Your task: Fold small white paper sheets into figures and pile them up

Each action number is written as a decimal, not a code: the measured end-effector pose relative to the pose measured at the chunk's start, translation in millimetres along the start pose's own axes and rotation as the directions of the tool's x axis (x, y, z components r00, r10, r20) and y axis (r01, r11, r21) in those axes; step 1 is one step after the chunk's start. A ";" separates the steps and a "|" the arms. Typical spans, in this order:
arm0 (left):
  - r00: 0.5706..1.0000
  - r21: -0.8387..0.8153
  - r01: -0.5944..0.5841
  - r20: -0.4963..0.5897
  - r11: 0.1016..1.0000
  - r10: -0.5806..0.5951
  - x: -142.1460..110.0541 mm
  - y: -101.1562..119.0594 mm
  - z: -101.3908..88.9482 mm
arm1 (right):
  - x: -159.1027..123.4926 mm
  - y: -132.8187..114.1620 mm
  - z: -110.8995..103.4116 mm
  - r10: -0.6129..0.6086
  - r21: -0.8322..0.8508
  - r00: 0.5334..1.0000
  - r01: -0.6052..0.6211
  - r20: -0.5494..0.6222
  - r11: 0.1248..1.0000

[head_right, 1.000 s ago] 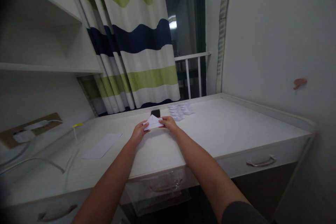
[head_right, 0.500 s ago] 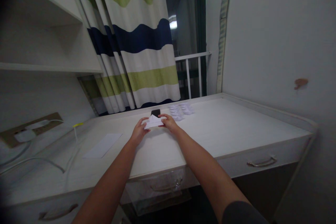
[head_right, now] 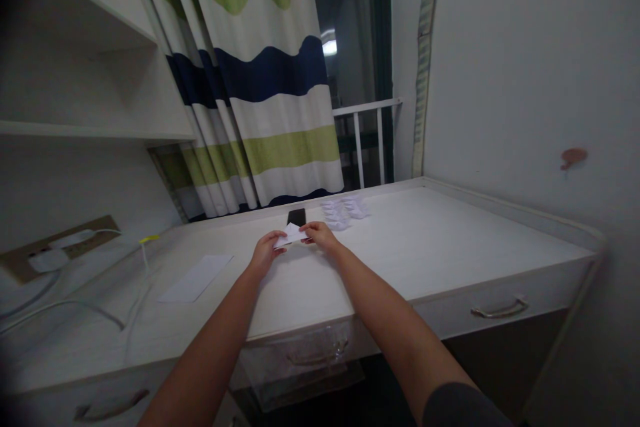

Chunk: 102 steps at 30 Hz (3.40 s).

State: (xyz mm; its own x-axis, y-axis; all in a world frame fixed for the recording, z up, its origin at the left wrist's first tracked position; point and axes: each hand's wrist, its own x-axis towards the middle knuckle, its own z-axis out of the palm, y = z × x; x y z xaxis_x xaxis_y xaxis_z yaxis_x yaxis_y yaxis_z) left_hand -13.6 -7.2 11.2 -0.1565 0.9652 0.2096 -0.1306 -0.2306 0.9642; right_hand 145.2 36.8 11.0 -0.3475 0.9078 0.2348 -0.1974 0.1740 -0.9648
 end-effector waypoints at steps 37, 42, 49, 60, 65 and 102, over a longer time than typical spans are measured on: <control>0.996 0.008 -0.039 -0.084 0.999 0.040 3.4 0.7 -4.4 | -4.4 -7.7 -1.9 -0.096 0.033 0.995 0.096 0.004 0.995; 0.996 0.058 -0.061 -0.062 0.996 0.064 3.7 0.1 -4.0 | -3.7 -5.3 -3.3 -0.099 -0.003 0.991 0.099 0.087 0.995; 0.990 0.058 -0.085 -0.105 0.995 0.090 1.7 1.6 -2.3 | -6.8 -9.2 -3.3 -0.079 -0.018 0.990 0.081 0.113 0.997; 0.996 0.023 -0.062 -0.067 0.998 0.064 1.6 1.8 -2.9 | -3.8 -8.3 -8.1 -0.042 0.041 0.994 0.037 0.106 0.998; 0.998 0.098 -0.056 -0.001 0.994 0.056 -2.5 6.3 0.9 | -1.4 -8.1 -12.6 -0.046 0.051 0.996 0.042 0.079 0.998; 0.991 0.240 -0.135 0.019 0.961 0.134 -1.9 5.4 1.3 | 1.8 -6.5 -13.4 -0.136 -0.130 0.987 0.147 0.087 0.981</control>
State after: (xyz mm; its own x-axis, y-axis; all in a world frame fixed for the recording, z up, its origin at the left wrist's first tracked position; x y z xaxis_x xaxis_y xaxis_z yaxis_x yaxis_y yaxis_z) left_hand -12.7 -10.2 16.2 -0.1538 0.9277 0.3401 0.1302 -0.3222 0.9377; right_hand 158.2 42.4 16.0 -0.3960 0.8390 0.3733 -0.1252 0.3534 -0.9271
